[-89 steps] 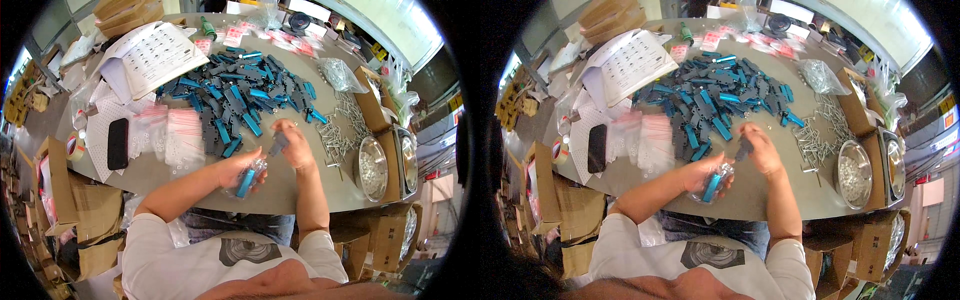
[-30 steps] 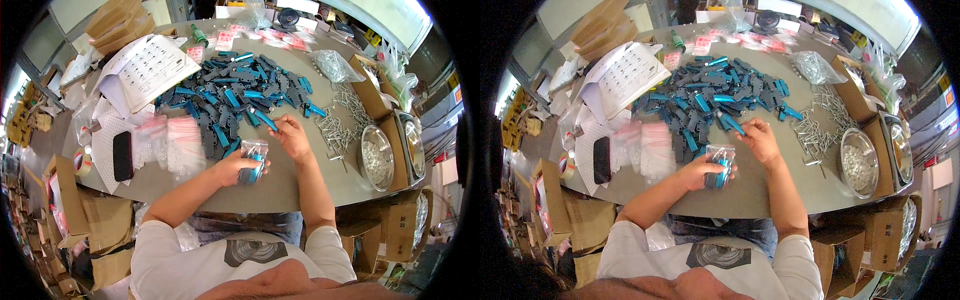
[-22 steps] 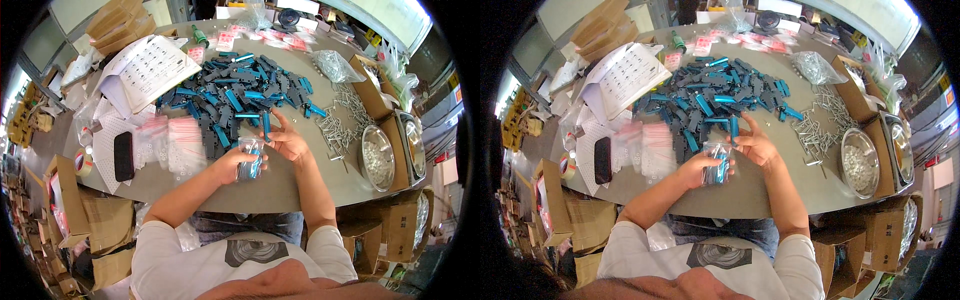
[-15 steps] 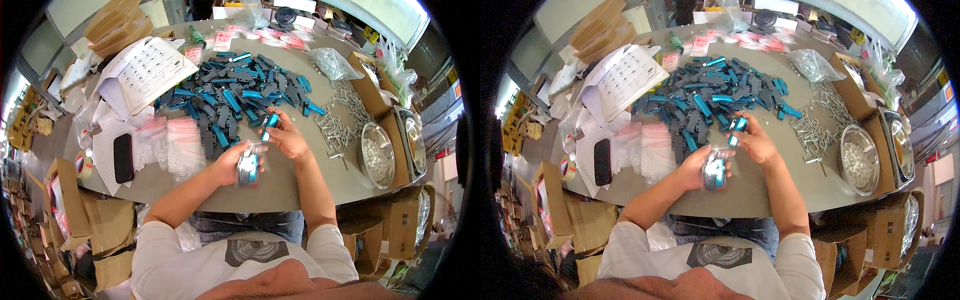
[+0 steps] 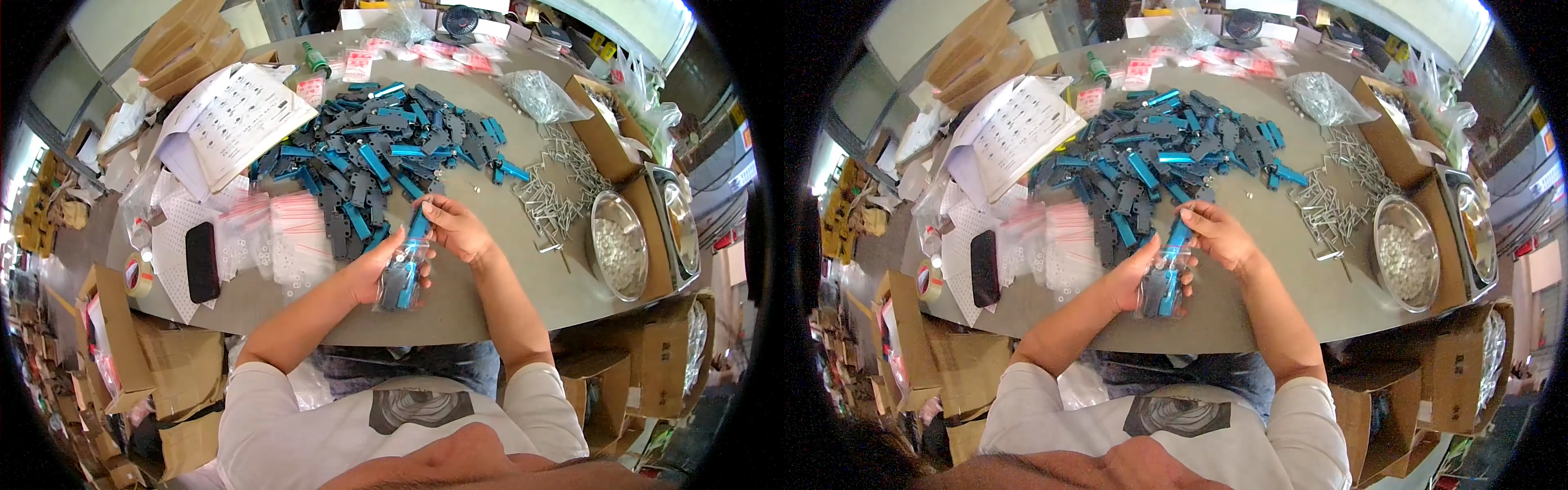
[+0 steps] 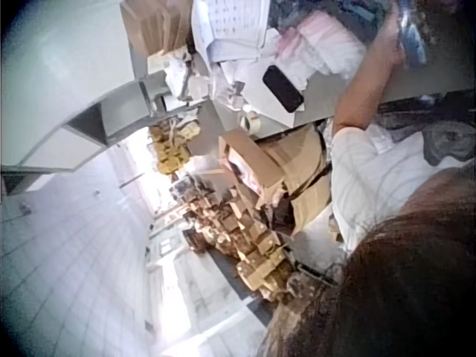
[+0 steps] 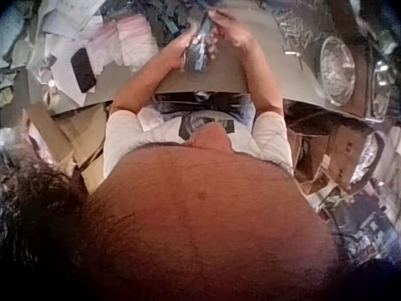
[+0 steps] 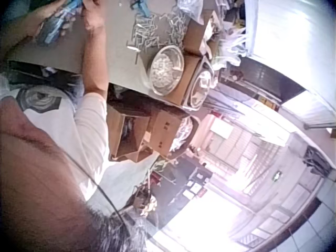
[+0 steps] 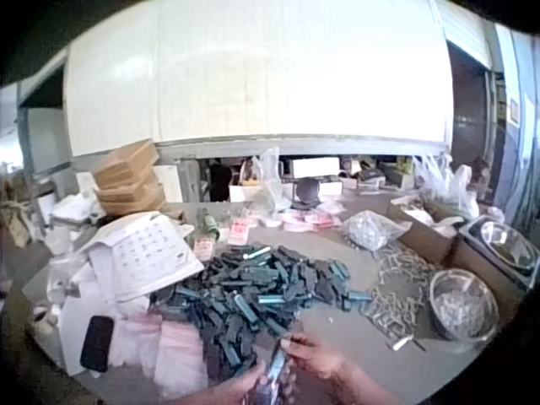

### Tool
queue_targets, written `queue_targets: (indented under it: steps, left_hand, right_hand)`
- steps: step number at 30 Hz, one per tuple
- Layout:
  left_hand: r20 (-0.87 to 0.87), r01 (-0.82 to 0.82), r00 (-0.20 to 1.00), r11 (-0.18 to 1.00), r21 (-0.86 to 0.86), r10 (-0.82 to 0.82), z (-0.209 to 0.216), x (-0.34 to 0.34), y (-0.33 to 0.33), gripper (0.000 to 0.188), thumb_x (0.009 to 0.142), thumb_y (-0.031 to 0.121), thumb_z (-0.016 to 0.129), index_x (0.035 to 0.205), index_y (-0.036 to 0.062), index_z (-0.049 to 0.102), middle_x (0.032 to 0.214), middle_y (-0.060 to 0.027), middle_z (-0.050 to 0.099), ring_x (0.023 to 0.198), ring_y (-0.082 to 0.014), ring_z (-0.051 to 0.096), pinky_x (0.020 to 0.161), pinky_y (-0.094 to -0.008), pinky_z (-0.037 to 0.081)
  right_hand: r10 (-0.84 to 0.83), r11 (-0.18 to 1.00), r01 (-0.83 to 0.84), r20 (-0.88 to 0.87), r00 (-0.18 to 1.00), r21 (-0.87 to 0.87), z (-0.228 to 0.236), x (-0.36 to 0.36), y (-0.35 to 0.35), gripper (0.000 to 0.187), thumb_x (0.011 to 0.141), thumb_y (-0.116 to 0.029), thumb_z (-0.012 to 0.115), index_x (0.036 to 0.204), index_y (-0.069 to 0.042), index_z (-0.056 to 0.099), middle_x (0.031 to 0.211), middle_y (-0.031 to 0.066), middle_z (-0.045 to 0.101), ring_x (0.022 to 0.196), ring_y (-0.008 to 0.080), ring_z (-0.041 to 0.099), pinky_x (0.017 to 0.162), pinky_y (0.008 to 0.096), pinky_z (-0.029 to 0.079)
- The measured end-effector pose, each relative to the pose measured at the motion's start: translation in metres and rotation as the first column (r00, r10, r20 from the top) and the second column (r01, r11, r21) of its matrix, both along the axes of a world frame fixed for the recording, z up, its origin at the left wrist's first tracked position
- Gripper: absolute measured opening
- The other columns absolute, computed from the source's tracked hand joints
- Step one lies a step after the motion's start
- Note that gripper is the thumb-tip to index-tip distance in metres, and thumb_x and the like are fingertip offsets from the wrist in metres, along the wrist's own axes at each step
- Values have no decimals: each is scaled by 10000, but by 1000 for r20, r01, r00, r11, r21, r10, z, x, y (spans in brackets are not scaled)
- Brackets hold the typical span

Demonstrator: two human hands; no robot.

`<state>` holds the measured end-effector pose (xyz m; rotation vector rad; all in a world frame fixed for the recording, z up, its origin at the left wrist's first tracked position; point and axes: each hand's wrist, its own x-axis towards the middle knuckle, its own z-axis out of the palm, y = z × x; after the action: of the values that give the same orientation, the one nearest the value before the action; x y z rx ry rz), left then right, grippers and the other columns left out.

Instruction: The person repeatedly picks up small blue and gray plastic components from a pile on the table, places them into small clear plastic bags, and sets the filled bags aside. The person also handles metal fasteners and occasionally moves items on the table to continue the packing process.

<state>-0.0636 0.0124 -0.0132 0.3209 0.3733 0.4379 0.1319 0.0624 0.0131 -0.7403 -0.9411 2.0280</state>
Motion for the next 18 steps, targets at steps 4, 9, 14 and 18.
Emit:
queue_targets:
  steps: [4,9,14,18]
  left_hand:
    - [10,8,1000,1000,7,-8,8,0,1,754,891,686,344,1263,47,495,991,-134,598,939,-310,611,797,-580,499]
    - [-3,-5,1000,1000,16,5,9,0,3,762,899,686,314,1258,41,503,980,-134,601,904,-304,614,755,-561,513]
    - [-43,-21,999,999,36,22,7,-1,7,763,904,685,301,1254,38,503,943,-128,606,863,-293,619,725,-516,527]
    - [-91,-34,995,999,20,36,16,0,5,709,892,685,354,1190,70,541,900,-111,620,820,-269,636,709,-490,536]
  right_hand:
    - [153,987,-152,9,988,-58,2,6,0,306,926,-233,611,1140,-23,548,841,36,594,652,104,567,568,242,480]
    - [101,993,-111,183,978,42,17,1,-7,311,884,-222,669,1100,-27,560,812,35,591,646,109,559,556,246,458]
    - [12,958,-112,354,935,263,15,2,-9,267,831,-213,732,944,-46,556,782,2,573,660,84,528,562,228,397]
    - [22,951,-121,327,945,285,13,4,-8,255,834,-213,730,921,-52,553,768,-5,570,667,79,520,557,233,379]
